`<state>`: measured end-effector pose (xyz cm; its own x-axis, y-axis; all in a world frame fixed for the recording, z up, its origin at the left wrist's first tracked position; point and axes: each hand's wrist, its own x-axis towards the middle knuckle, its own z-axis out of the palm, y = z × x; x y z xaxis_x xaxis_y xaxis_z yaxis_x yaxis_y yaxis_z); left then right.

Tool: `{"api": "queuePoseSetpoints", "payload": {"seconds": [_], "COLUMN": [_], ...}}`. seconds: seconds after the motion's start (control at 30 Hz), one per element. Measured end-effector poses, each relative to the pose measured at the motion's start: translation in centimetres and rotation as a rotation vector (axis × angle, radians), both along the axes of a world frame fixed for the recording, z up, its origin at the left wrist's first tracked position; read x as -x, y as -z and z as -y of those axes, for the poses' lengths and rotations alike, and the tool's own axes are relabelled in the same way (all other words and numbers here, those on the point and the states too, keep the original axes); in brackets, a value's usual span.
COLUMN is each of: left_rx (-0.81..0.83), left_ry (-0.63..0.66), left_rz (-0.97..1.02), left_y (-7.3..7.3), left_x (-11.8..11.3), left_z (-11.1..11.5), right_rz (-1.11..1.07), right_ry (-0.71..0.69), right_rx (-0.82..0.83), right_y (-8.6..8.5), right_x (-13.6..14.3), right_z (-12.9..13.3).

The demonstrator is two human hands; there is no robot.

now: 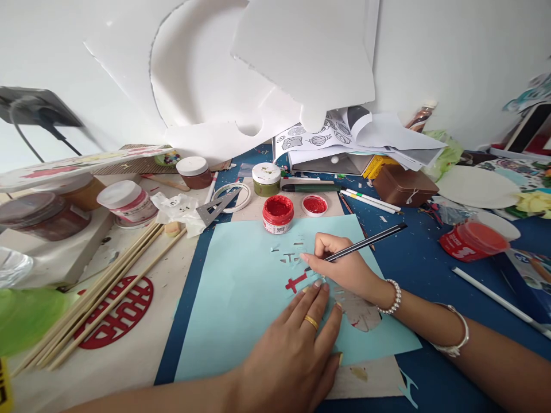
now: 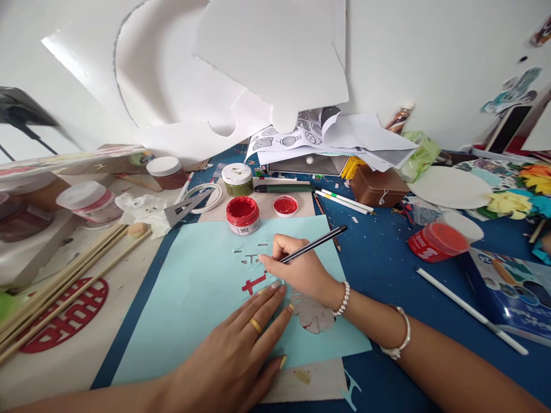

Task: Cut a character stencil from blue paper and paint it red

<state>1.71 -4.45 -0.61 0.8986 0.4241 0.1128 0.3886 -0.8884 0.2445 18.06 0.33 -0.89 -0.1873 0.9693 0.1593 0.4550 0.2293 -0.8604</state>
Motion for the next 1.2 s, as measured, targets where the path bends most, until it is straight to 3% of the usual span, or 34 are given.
{"api": "queuePoseSetpoints", "payload": {"seconds": [0.23,0.37,0.67,0.9,1.2], "left_rx": [-0.005,-0.031,-0.012,-0.001,-0.017], "left_ry": [-0.007,-0.006,-0.006,-0.006,-0.005], "left_rz": [0.011,0.025,0.047,0.048,0.069], "left_y": [-0.3,-0.2,0.1,0.2,0.3], "left_x": [-0.1,-0.1,0.0,0.0,0.1], "left_z": [0.0,0.0,-0.1,-0.1,0.0], "right_rz": [-0.140,-0.219,-0.007,0.308,0.387], "right_ry": [0.021,0.010,0.121,0.090,0.068], "right_rx": [0.037,0.029,-0.334,-0.370,-0.357], "right_y": [-0.2,-1.4,-6.2,-5.5,-4.8], "right_x": [0.0,-0.1,1.0,3.4,3.9], "right_z": [0.0,-0.3,-5.4,-8.8,-9.2]}}
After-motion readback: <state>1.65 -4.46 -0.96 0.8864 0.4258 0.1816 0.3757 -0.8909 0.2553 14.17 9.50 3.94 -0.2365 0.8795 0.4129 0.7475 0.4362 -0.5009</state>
